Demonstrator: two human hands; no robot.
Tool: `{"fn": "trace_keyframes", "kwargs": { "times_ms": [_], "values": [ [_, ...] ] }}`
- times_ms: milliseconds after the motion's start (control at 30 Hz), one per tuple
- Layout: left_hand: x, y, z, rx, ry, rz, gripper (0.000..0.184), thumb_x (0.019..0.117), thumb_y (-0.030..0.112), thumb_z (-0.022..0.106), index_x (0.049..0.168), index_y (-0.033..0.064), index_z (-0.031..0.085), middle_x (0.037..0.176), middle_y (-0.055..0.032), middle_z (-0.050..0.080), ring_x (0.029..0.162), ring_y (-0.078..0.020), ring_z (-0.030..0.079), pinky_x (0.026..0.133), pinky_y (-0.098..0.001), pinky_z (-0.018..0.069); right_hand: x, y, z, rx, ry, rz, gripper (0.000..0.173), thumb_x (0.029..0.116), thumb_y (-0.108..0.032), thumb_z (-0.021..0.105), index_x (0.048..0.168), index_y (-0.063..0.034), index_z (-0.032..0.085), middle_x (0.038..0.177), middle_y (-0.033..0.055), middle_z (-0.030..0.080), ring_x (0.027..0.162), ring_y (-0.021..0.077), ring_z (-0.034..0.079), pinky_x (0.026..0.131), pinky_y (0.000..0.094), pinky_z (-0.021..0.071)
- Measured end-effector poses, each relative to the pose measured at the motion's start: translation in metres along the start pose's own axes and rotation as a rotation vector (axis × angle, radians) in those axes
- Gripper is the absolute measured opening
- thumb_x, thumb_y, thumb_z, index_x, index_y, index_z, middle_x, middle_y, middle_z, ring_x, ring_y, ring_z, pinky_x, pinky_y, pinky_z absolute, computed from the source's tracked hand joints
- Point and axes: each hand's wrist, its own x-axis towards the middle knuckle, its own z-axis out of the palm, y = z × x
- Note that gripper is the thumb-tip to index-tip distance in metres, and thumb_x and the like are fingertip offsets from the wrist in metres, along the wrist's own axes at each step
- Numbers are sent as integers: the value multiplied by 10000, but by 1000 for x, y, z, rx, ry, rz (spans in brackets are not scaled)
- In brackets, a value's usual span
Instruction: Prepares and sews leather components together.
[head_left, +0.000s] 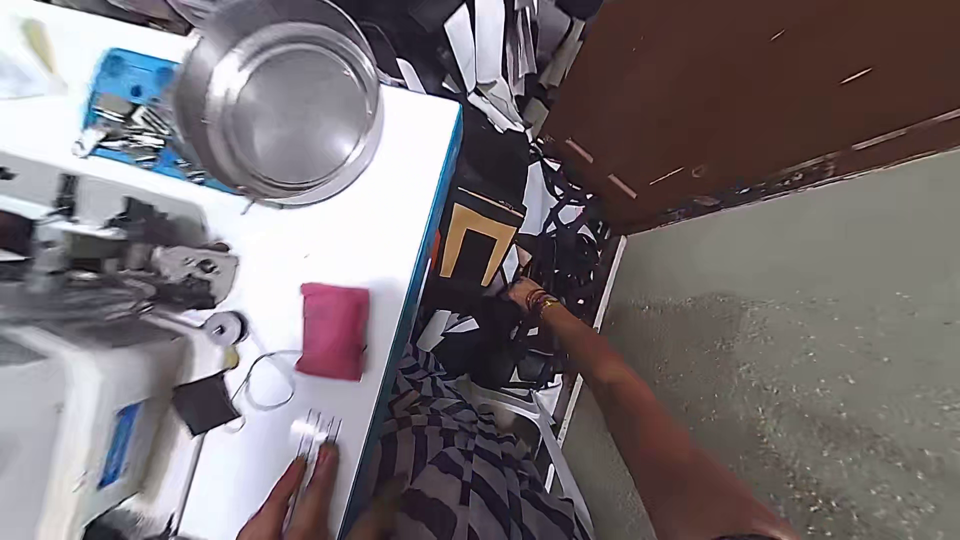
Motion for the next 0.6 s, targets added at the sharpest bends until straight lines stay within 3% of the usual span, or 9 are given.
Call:
{"fn": "trace_keyframes", "kwargs": {
  "times_ms": [133,233,300,333,367,400,433,500,600],
  "values": [
    [-1,-2,8,6,105,46,335,944,110,587,1069,374,751,1426,-221,576,1350,-461,465,1011,-554,344,-113,-73,-81,287,-17,-299,218,898,24,682,1101,103,689,1053,293,685,1046,460,636,960,622,433],
    [-5,8,12,-201,164,132,410,961,378,592,1334,225,667,1435,-261,565,1323,-504,518,1007,-629,437,-213,-137,-136,453,102,-671,183,861,-28,745,905,125,655,794,221,630,758,330,595,736,525,453],
    [-15,39,0,-427,90,119,894,850,661,647,1485,48,506,1444,-245,563,1312,-425,558,1028,-614,461,-266,-179,-167,473,270,-1009,186,856,-110,698,832,72,664,745,150,646,709,201,607,679,369,466],
    [-22,56,-10,-501,69,82,1016,810,691,668,1510,-14,456,1318,-206,664,1161,-353,669,920,-571,545,-288,-200,-180,480,332,-1152,210,894,-155,659,847,50,669,755,117,648,741,133,609,698,278,466],
    [-29,69,-20,-567,106,45,966,806,614,700,1481,-44,487,1018,-148,757,842,-285,742,663,-516,594,-306,-221,-194,494,362,-1257,246,934,-180,631,873,56,663,766,106,641,770,96,600,712,228,450],
    [-39,74,-36,-636,162,3,763,846,491,700,1391,-32,592,837,-109,758,662,-229,722,534,-464,567,-320,-239,-206,519,347,-1321,275,959,-198,621,904,68,664,781,88,643,793,56,595,726,189,446],
    [-52,73,-57,-664,229,-26,543,905,428,670,1249,8,691,787,-61,752,636,-143,709,525,-379,561,-329,-255,-216,561,282,-1358,295,972,-225,629,949,68,653,805,42,641,817,-6,588,741,139,453],
    [-98,58,-109,-747,319,-91,309,976,356,656,1105,84,723,893,49,758,807,52,687,704,-184,581,-336,-277,-232,590,16,-1367,457,917,-326,704,1139,67,632,921,-22,679,904,-75,596,825,99,483],
    [-206,25,-175,-790,559,-259,168,980,293,675,1141,295,720,1073,252,718,1007,135,636,899,-121,536,-323,-307,-250,310,-190,-1298,630,774,-259,822,1285,42,607,1034,43,721,972,-5,645,885,158,514]
  ]
}}
